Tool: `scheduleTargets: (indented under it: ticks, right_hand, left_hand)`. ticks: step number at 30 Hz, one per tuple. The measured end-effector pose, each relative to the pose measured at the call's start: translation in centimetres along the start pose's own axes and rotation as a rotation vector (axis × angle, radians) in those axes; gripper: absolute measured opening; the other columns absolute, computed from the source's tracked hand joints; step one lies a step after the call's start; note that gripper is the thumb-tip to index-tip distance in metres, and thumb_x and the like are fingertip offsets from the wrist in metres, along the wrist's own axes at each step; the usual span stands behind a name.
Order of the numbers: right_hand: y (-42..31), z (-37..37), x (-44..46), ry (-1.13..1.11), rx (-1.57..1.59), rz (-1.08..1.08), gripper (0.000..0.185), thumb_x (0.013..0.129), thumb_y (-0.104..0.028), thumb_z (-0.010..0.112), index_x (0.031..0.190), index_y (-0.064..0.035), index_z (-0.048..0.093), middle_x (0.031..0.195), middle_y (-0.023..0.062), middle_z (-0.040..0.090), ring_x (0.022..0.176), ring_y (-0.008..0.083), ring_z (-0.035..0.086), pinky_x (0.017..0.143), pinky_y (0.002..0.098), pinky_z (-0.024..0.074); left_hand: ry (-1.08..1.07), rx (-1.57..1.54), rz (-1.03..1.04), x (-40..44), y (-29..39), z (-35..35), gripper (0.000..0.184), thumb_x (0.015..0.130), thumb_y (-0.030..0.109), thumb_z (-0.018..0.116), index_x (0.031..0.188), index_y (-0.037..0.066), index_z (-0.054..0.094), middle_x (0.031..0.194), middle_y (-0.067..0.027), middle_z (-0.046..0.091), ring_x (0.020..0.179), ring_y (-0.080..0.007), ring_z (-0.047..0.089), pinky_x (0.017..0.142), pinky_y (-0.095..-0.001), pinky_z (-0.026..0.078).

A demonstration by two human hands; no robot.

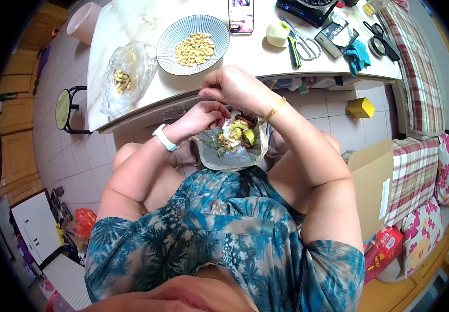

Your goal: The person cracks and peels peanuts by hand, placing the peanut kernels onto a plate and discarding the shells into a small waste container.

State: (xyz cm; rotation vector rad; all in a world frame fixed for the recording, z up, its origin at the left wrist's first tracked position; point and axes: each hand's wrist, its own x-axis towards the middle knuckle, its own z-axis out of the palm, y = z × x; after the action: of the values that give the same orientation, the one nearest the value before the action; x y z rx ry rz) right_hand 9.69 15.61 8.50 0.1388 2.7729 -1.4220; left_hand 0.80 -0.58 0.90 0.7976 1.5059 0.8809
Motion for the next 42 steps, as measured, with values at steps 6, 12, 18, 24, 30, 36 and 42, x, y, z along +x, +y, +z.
scheduleTargets:
  ticks: [6,12,18,24,30,36,42]
  right_hand:
    - [1.2,-0.2,1.4,0.01,0.329,0.045,0.02,0.094,-0.021,0.071,0.098,-0.0019,0.077,0.077,0.0051,0.072,0.07,0.009,0.062,0.067,0.0287,0.0533]
    - [0.4,-0.5,0.9,-0.148,0.3,0.133,0.023,0.095,-0.024,0.072,0.098,-0.0013,0.076,0.074,-0.001,0.066,0.067,0.0049,0.053,0.063,0.0219,0.046]
    - [0.2,-0.8,0.5,-0.181,0.271,0.041,0.019,0.094,-0.019,0.071,0.097,-0.0015,0.077,0.076,0.0001,0.069,0.068,0.0064,0.057,0.066,0.0241,0.0492]
    - [-0.3,-1.3,-0.4,-0.227,0.187,-0.006,0.018,0.093,-0.015,0.069,0.101,-0.0023,0.076,0.083,0.0055,0.074,0.076,0.01,0.064,0.074,0.0284,0.0539]
    - [-0.2,-1.4,-1.3,-0.205,0.199,0.009,0.02,0.091,-0.015,0.069,0.105,-0.0013,0.076,0.088,0.0108,0.076,0.077,0.0156,0.069,0.078,0.0317,0.0557]
    - [-0.6,-2.0,-1.7,-0.242,0.312,0.155,0.019,0.094,-0.017,0.068,0.1,-0.0007,0.076,0.076,0.0078,0.072,0.067,0.0117,0.065,0.067,0.0293,0.0548]
    - [0.0,-1.4,-1.7,-0.228,0.263,0.076,0.021,0.094,-0.018,0.069,0.099,0.0011,0.075,0.071,0.0077,0.07,0.064,0.0108,0.063,0.063,0.0296,0.0536]
  left_hand:
    - [-0.111,0.111,0.04,0.3,-0.6,0.2,0.025,0.097,0.006,0.045,0.104,-0.002,0.067,0.072,0.0006,0.059,0.065,-0.0068,0.052,0.061,-0.0229,0.043]
    - [-0.212,0.168,0.076,0.1,-1.4,0.4,0.024,0.097,0.005,0.045,0.103,-0.004,0.067,0.069,0.0003,0.056,0.064,-0.0071,0.052,0.062,-0.0239,0.043]
    - [-0.14,0.464,0.145,-0.7,-0.2,0.3,0.028,0.094,0.01,0.055,0.118,0.001,0.068,0.082,-0.012,0.069,0.074,-0.0178,0.065,0.074,-0.0315,0.052]
    - [-0.186,0.583,0.136,-1.5,0.4,0.9,0.038,0.09,0.014,0.063,0.127,0.008,0.065,0.108,-0.0211,0.071,0.098,-0.0306,0.069,0.093,-0.0404,0.052]
    - [-0.296,0.377,0.196,-0.6,-1.5,0.7,0.033,0.089,0.005,0.058,0.121,0.002,0.065,0.107,-0.0139,0.071,0.096,-0.0234,0.068,0.091,-0.0351,0.053]
    - [-0.358,0.096,0.072,-0.9,-0.3,0.2,0.028,0.091,0.0,0.048,0.113,-0.002,0.066,0.1,-0.0086,0.07,0.088,-0.0144,0.068,0.078,-0.027,0.053]
    - [-0.318,-0.007,-0.093,-1.6,1.1,0.6,0.027,0.095,-0.002,0.044,0.112,-0.001,0.066,0.092,-0.0088,0.07,0.075,-0.0127,0.067,0.069,-0.0248,0.054]
